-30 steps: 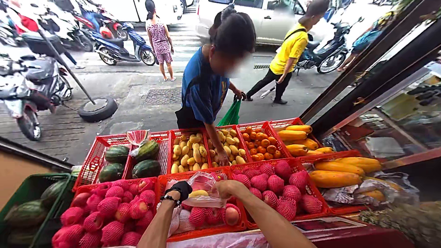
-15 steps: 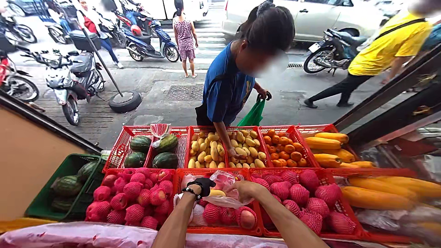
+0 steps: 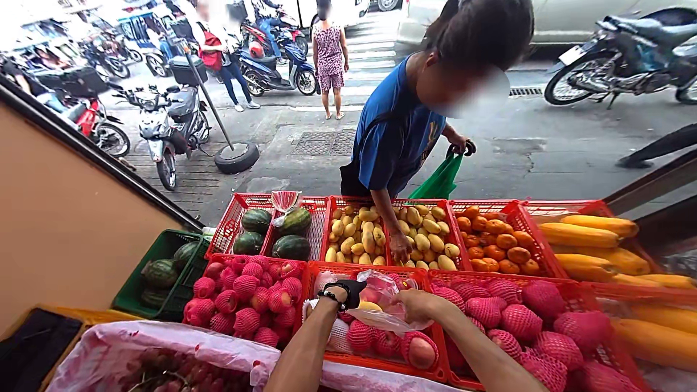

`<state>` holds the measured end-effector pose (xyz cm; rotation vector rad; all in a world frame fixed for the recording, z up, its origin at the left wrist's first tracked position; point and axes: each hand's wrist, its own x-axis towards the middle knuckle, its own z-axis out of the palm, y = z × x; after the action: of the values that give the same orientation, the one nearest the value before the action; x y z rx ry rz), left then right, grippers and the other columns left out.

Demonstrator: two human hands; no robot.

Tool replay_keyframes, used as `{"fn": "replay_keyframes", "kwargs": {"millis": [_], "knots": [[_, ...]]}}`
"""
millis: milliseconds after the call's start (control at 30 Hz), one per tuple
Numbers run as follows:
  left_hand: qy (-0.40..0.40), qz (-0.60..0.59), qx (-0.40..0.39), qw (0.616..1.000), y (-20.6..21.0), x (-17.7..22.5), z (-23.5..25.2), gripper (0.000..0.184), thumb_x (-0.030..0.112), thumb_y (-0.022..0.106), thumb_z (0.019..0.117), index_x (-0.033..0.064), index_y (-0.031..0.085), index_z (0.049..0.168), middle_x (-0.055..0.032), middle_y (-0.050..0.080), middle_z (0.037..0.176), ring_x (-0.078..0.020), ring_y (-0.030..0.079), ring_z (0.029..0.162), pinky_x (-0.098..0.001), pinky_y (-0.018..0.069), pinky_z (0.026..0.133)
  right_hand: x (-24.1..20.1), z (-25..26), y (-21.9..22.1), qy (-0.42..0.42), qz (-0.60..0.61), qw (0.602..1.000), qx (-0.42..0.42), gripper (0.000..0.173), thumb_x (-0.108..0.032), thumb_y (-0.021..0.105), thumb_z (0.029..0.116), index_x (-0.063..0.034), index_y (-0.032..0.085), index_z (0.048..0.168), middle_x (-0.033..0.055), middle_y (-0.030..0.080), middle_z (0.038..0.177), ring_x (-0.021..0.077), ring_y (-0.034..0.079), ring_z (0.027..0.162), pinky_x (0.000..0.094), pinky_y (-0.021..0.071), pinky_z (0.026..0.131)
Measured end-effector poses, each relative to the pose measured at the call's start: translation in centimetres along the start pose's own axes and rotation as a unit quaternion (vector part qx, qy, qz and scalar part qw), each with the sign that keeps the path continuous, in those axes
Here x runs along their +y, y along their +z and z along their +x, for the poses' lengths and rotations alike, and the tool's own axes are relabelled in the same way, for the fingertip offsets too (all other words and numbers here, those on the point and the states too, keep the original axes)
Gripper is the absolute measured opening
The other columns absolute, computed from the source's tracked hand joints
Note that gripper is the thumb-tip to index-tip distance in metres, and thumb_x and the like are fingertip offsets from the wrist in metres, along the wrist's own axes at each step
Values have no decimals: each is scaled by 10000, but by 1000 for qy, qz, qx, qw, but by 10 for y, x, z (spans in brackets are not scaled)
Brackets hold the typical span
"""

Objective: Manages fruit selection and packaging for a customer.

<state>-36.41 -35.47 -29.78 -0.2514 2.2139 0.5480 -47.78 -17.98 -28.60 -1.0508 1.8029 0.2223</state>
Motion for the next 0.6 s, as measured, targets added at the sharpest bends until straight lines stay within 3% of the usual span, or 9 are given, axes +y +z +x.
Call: {"fn": "replay_keyframes", "kwargs": {"millis": [67, 133, 167, 233, 267, 333, 467, 600], "knots": [[-11, -9, 8, 1000, 5, -4, 1, 711, 67, 653, 868, 175, 451, 1541, -230, 635, 1326, -436, 615, 1203, -665, 468, 969, -1, 2, 2, 1, -7, 1000, 4, 592, -142, 744, 893, -135, 573, 1459, 226, 602, 1400, 413, 532, 1348, 628, 410, 1099], [-36, -29, 29, 998, 8, -3, -12, 481, 88, 651, 895, 75, 597, 1373, -239, 658, 1254, -429, 623, 1157, -650, 464, 947, -6, 2, 2, 3, -13, 1000, 3, 593, -141, 734, 900, -122, 563, 1467, 229, 594, 1410, 415, 526, 1354, 625, 406, 1104], [-47, -31, 22, 998, 7, 1, -16, 424, 101, 633, 930, 54, 603, 1351, -241, 648, 1264, -428, 611, 1173, -647, 450, 961, -7, 2, 2, 2, -14, 1000, 0, 589, -144, 733, 904, -114, 561, 1466, 231, 591, 1413, 414, 522, 1359, 621, 404, 1108], [-40, -16, 5, 999, 8, 6, -8, 498, 92, 615, 929, 114, 568, 1424, -217, 636, 1320, -424, 601, 1216, -659, 449, 989, -4, 1, 3, -3, -9, 1000, -3, 580, -144, 735, 908, -135, 571, 1464, 227, 595, 1413, 414, 524, 1359, 621, 398, 1114], [-46, -26, 6, 999, 10, 9, -7, 480, 94, 618, 940, 129, 578, 1417, -206, 628, 1340, -421, 585, 1241, -665, 429, 1010, -2, 0, 3, -10, -2, 1000, -1, 554, -141, 734, 913, -162, 594, 1449, 220, 603, 1408, 416, 528, 1354, 623, 395, 1116], [-21, -32, 22, 999, 16, -4, 0, 468, 128, 647, 904, 158, 632, 1371, -192, 667, 1290, -414, 624, 1189, -678, 470, 955, 1, -1, 2, -27, -3, 1000, 7, 505, -142, 731, 914, -220, 645, 1405, 202, 627, 1387, 416, 547, 1334, 634, 400, 1110], [-61, -76, 8, 995, 1, 8, -31, 329, 174, 638, 955, 16, 668, 1242, -232, 664, 1251, -416, 618, 1174, -662, 454, 950, 7, 3, 1, -19, -21, 1000, 8, 529, -167, 751, 896, -229, 642, 1410, 197, 626, 1391, 410, 550, 1334, 628, 403, 1111], [-44, -39, 14, 998, 2, 4, -29, 351, 158, 616, 958, 16, 651, 1277, -237, 658, 1270, -420, 622, 1174, -655, 472, 935, 4, 5, 0, -3, -19, 1000, 1, 598, -154, 773, 869, -188, 604, 1442, 226, 620, 1383, 425, 550, 1328, 635, 413, 1096]]}}
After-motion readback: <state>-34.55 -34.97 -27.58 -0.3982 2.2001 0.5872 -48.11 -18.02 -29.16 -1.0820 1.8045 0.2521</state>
